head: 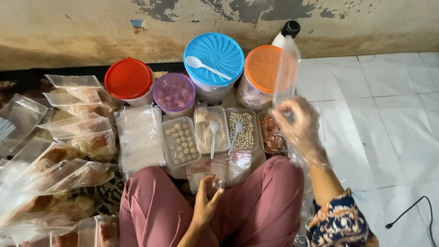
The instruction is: A person is manually packing various small food items from containers into small plastic zip-lock bags.
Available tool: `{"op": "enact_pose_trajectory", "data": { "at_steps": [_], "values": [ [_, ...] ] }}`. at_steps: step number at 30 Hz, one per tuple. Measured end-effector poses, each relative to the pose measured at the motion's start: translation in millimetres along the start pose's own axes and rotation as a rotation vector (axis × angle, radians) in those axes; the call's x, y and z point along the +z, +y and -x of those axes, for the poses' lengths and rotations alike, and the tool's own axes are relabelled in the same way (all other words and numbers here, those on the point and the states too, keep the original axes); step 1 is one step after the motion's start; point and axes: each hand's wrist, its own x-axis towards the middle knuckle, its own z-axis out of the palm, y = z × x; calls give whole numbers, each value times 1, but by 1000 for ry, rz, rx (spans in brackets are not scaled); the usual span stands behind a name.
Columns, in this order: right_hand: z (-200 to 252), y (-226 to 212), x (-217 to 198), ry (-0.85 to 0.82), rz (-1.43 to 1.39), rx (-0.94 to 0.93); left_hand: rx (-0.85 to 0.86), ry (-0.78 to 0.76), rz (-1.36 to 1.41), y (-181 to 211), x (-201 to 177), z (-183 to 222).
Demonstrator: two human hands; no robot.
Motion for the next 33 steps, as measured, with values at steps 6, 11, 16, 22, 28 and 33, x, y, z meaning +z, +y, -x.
{"op": "enact_pose_trajectory", "data": {
  "at_steps": [6, 11, 16, 22, 28, 33],
  "values": [
    [-36, 127, 67, -357, 598, -102, 34, 30, -43, -3, -2, 2],
    [0, 70, 84, -280, 560, -16, 2, 13, -12, 7, -1, 3],
    [89, 18, 126, -314, 149, 41, 8, -41, -1, 5, 2, 1],
    [132, 0, 164, -946, 384, 426, -54, -82, -16, 15, 0, 1],
    [164, 29, 199, -842, 447, 380, -63, -70, -56, 15, 1, 0],
    [148, 24, 175, -251, -52, 496, -69, -88, -43, 20, 0, 1]
  ]
}}
